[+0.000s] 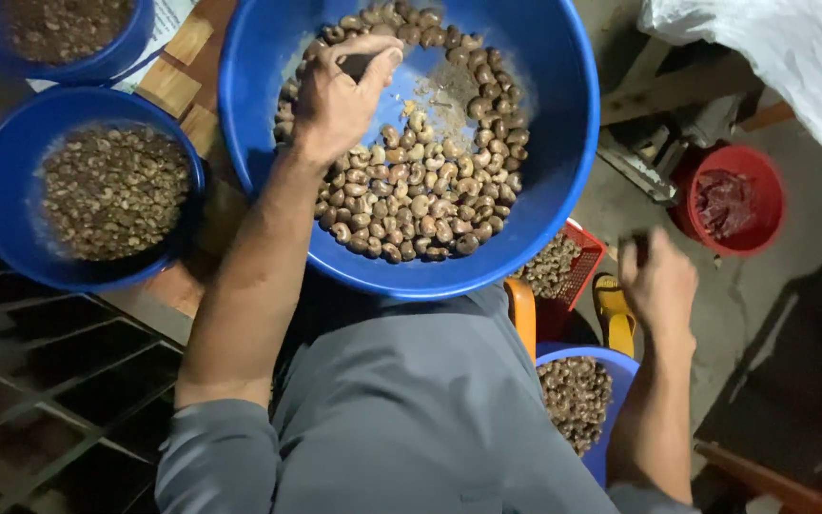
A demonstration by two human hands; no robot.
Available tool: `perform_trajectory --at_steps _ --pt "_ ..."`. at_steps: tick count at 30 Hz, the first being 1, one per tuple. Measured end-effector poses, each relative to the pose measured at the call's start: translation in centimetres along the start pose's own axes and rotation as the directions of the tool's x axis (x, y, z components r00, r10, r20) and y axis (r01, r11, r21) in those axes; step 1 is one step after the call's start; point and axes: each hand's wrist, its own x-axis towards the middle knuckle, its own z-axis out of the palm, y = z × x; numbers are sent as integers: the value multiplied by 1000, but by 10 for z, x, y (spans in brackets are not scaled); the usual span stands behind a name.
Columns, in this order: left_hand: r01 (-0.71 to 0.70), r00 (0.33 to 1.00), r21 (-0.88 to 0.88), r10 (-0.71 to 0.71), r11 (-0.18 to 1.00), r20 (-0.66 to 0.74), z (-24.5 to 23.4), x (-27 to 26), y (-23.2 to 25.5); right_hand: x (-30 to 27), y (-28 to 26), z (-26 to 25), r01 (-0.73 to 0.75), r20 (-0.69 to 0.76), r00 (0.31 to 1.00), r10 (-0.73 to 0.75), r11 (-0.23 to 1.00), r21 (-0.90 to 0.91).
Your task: Cracking nuts using a small handheld tool and sorting the contents into different bowls.
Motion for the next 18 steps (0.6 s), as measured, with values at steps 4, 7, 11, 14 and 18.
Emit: perform_trajectory --at_steps 4,7,11,14,18 --pt "13 999 51 -15 999 32 -2 1 2 39 -124 -76 538 -376 816 -439 815 216" --pt "28 998 47 -30 999 54 2 1 -9 100 -187 -75 727 -311 674 -670 677 117" --pt "-18 1000 13 18 1000 -9 -2 0 4 201 -238 -16 780 -270 592 -759 625 -45" --pt "15 1000 36 -15 999 1 2 0 0 242 -266 18 713 -132 685 -716 697 -80" --pt "-114 992 45 116 992 -41 9 1 -9 259 -270 53 662 -114 716 -689 721 -203"
